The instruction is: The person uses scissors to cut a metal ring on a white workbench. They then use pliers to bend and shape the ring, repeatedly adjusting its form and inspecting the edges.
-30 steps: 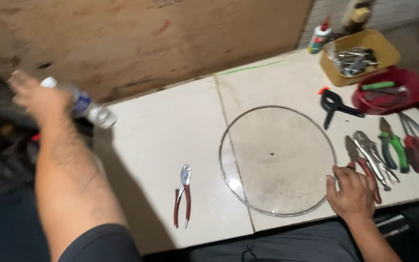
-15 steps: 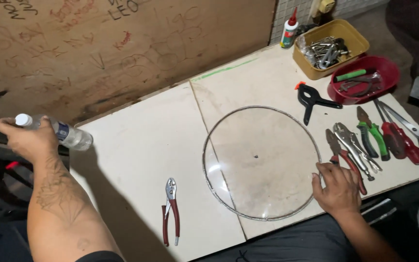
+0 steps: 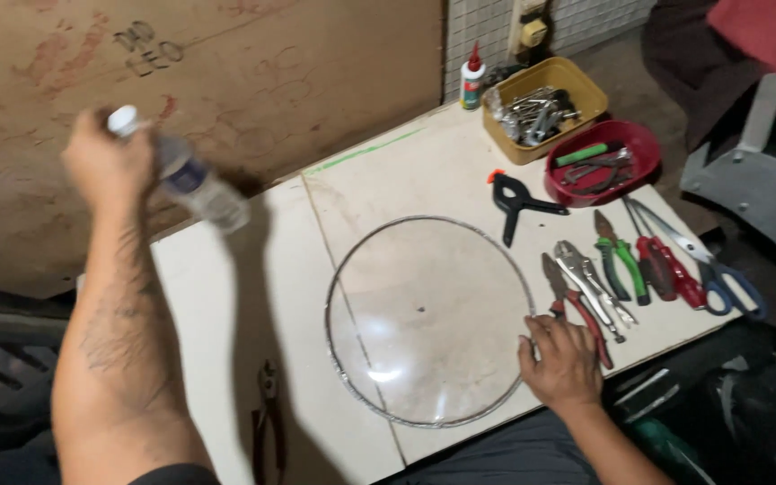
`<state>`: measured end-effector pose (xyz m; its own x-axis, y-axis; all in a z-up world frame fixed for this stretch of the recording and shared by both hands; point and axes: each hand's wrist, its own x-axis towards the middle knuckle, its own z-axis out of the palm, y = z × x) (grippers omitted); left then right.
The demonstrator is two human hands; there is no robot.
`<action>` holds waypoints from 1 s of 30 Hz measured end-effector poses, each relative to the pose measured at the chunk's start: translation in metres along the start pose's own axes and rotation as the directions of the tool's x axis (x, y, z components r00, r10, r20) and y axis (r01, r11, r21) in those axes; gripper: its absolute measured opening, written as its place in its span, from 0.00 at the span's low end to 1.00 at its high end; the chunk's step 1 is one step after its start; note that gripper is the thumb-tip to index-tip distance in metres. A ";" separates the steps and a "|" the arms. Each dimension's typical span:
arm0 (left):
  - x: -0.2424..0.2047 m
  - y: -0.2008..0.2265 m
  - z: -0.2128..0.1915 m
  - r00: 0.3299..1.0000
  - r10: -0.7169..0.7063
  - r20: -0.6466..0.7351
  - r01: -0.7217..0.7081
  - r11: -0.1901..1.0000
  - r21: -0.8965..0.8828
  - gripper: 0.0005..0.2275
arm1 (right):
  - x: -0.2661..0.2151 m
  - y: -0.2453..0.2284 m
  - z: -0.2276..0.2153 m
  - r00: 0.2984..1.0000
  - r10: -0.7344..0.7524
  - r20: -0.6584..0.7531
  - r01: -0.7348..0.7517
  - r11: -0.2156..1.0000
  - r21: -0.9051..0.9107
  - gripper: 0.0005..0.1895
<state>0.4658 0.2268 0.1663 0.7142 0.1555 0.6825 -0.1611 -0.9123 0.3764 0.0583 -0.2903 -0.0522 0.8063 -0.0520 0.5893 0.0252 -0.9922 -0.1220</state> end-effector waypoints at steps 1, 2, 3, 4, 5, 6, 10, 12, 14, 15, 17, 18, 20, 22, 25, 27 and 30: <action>0.004 0.030 0.013 1.000 0.002 0.001 -0.002 1.000 -0.005 0.15 | 0.001 -0.001 -0.001 1.000 0.003 -0.001 -0.003 1.000 -0.004 0.16; 0.006 0.060 0.027 0.997 0.032 0.065 -0.028 0.998 -0.054 0.14 | 0.003 -0.001 -0.002 1.000 0.009 0.011 -0.009 1.000 0.005 0.16; 0.009 0.090 0.041 0.990 0.065 0.126 -0.051 0.993 -0.105 0.14 | 0.004 -0.001 -0.004 1.000 0.015 0.023 -0.015 1.000 0.014 0.16; 0.009 0.116 0.059 0.990 0.064 0.127 -0.050 0.993 -0.111 0.14 | 0.004 -0.001 -0.004 1.000 0.015 0.023 -0.015 1.000 0.008 0.16; 0.008 0.141 0.076 0.981 0.104 0.164 -0.081 0.987 -0.142 0.14 | 0.004 0.000 -0.004 0.999 0.029 0.041 -0.029 0.999 0.015 0.16; 0.008 0.167 0.094 0.969 0.147 0.200 -0.112 0.978 -0.176 0.15 | 0.003 0.000 -0.004 0.997 0.043 0.059 -0.044 0.999 0.021 0.17; -0.002 0.260 0.151 0.957 0.122 0.262 -0.038 0.952 -0.304 0.14 | 0.001 0.003 -0.002 0.997 0.045 0.064 -0.046 0.999 0.002 0.18; -0.007 0.300 0.176 0.941 0.114 0.319 0.004 0.938 -0.346 0.14 | 0.004 0.003 -0.004 0.999 0.009 0.037 -0.010 1.000 0.015 0.16; -0.013 0.330 0.193 0.933 0.103 0.345 0.027 0.935 -0.353 0.14 | 0.007 0.001 -0.010 1.000 0.015 0.026 -0.016 1.000 0.019 0.16; -0.016 0.345 0.202 0.924 0.093 0.372 0.048 0.935 -0.352 0.14 | 0.009 0.000 -0.012 1.000 0.022 0.016 -0.023 0.999 0.033 0.16; -0.020 0.367 0.206 0.912 0.084 0.401 0.069 0.933 -0.352 0.13 | 0.011 0.003 -0.015 0.999 0.006 0.032 -0.007 0.999 0.041 0.15; -0.023 0.378 0.208 0.899 0.074 0.432 0.090 0.933 -0.348 0.13 | 0.011 0.003 -0.016 0.999 -0.009 0.050 0.007 0.999 0.053 0.15; -0.019 0.390 0.214 0.899 0.081 0.429 0.085 0.932 -0.353 0.12 | 0.000 0.012 -0.006 0.996 -0.023 0.088 0.017 0.997 0.071 0.16; -0.016 0.398 0.223 0.900 0.089 0.428 0.077 0.932 -0.355 0.11 | -0.009 0.019 0.003 0.991 -0.034 0.126 0.022 0.995 0.093 0.18; -0.010 0.403 0.237 0.893 0.099 0.438 0.065 0.937 -0.344 0.13 | -0.015 0.023 0.010 0.992 -0.081 0.097 0.073 0.994 0.081 0.18; -0.007 0.404 0.246 0.904 0.113 0.413 0.047 0.932 -0.360 0.17 | -0.013 0.022 0.007 0.987 -0.044 0.157 0.029 0.995 0.099 0.25; -0.003 0.410 0.250 0.901 0.137 0.411 0.022 0.933 -0.360 0.16 | 0.017 0.005 -0.022 0.998 0.029 0.055 -0.035 0.992 0.119 0.15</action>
<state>0.5676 -0.2421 0.1621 0.9016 -0.1407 0.4090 -0.3795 -0.7110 0.5920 0.0592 -0.2988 -0.0247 0.8379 -0.0743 0.5407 0.0670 -0.9692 -0.2371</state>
